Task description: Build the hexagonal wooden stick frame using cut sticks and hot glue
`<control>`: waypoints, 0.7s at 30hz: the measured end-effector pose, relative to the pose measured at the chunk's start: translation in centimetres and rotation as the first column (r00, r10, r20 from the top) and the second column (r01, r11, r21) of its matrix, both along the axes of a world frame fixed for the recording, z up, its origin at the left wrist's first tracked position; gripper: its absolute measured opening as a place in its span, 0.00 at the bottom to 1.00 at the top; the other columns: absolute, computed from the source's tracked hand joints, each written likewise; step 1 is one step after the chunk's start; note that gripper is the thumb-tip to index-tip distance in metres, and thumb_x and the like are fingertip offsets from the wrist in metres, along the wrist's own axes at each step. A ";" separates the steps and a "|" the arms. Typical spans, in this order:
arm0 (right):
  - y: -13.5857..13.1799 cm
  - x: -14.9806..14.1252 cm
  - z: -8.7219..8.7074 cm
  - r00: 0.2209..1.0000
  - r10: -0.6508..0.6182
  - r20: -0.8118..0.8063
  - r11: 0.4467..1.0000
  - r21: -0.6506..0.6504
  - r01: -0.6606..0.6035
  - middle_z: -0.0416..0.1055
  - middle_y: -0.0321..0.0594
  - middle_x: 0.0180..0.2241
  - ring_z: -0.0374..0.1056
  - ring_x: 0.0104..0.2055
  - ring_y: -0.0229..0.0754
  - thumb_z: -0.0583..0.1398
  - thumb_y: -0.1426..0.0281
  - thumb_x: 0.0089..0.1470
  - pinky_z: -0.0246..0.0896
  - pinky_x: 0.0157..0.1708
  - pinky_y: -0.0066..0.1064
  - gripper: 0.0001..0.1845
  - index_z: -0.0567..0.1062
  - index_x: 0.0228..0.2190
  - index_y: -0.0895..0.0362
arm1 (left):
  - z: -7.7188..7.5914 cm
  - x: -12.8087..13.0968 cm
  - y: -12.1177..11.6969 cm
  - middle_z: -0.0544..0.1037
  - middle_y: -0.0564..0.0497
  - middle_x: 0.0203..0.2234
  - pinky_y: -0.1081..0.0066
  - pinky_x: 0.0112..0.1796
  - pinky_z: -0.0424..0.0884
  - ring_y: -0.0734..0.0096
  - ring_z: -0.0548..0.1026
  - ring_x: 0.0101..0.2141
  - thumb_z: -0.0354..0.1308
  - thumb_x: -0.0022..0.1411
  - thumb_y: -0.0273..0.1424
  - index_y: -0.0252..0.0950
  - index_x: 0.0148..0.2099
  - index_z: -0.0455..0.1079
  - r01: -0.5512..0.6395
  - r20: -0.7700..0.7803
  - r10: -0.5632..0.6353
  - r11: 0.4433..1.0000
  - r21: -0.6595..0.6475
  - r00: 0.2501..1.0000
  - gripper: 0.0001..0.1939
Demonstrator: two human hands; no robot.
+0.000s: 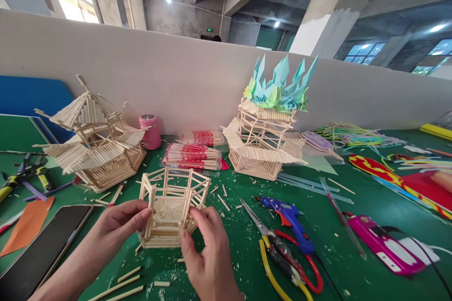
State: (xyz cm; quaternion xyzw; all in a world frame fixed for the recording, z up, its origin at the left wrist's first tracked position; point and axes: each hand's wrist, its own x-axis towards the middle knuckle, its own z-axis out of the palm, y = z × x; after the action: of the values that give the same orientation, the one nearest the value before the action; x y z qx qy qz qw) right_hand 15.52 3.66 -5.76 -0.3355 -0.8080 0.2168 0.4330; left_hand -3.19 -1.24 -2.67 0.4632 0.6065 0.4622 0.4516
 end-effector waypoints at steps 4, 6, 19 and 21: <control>0.1 -0.2 0.5 0.998 0.017 -0.068 0.988 -0.153 -0.028 0.65 0.40 0.31 0.64 0.29 0.36 0.52 0.70 0.59 0.61 0.25 0.24 0.08 0.71 0.35 0.57 | -0.1 0.0 -0.2 0.68 0.53 0.21 0.75 0.27 0.60 0.74 0.63 0.25 0.53 0.54 0.49 0.33 0.29 0.70 -0.007 -0.017 0.008 1.000 0.021 1.000 0.22; 0.3 -0.5 0.7 0.996 0.001 -0.089 0.975 -0.221 -0.021 0.63 0.38 0.27 0.62 0.27 0.35 0.51 0.68 0.60 0.59 0.24 0.23 0.11 0.70 0.29 0.57 | -0.1 0.0 -0.2 0.68 0.53 0.21 0.75 0.27 0.61 0.74 0.63 0.25 0.53 0.55 0.49 0.33 0.29 0.71 -0.007 -0.031 0.008 1.000 0.023 0.999 0.22; 0.9 -1.0 0.5 0.988 -0.022 -0.156 0.967 -0.254 -0.018 0.63 0.36 0.25 0.61 0.27 0.35 0.53 0.68 0.59 0.58 0.25 0.23 0.12 0.71 0.27 0.58 | -1.4 0.2 -1.7 0.76 0.51 0.30 0.74 0.32 0.70 0.72 0.71 0.29 0.59 0.53 0.39 0.37 0.39 0.72 0.085 -0.318 -0.018 0.977 0.196 0.948 0.13; 0.9 -1.1 0.4 0.985 -0.020 -0.171 0.969 -0.247 -0.023 0.62 0.36 0.25 0.60 0.26 0.34 0.54 0.68 0.58 0.57 0.24 0.22 0.11 0.72 0.27 0.58 | -1.7 0.4 -1.8 0.77 0.51 0.32 0.75 0.32 0.71 0.72 0.73 0.30 0.58 0.55 0.37 0.38 0.41 0.71 0.070 -0.403 0.027 0.972 0.224 0.915 0.12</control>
State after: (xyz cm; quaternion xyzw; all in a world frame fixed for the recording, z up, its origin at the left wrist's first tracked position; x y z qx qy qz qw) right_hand 14.46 4.52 -5.34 -0.3663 -0.7345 0.3445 0.4557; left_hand -2.74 -3.08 -4.40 0.6049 0.6229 0.4198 0.2643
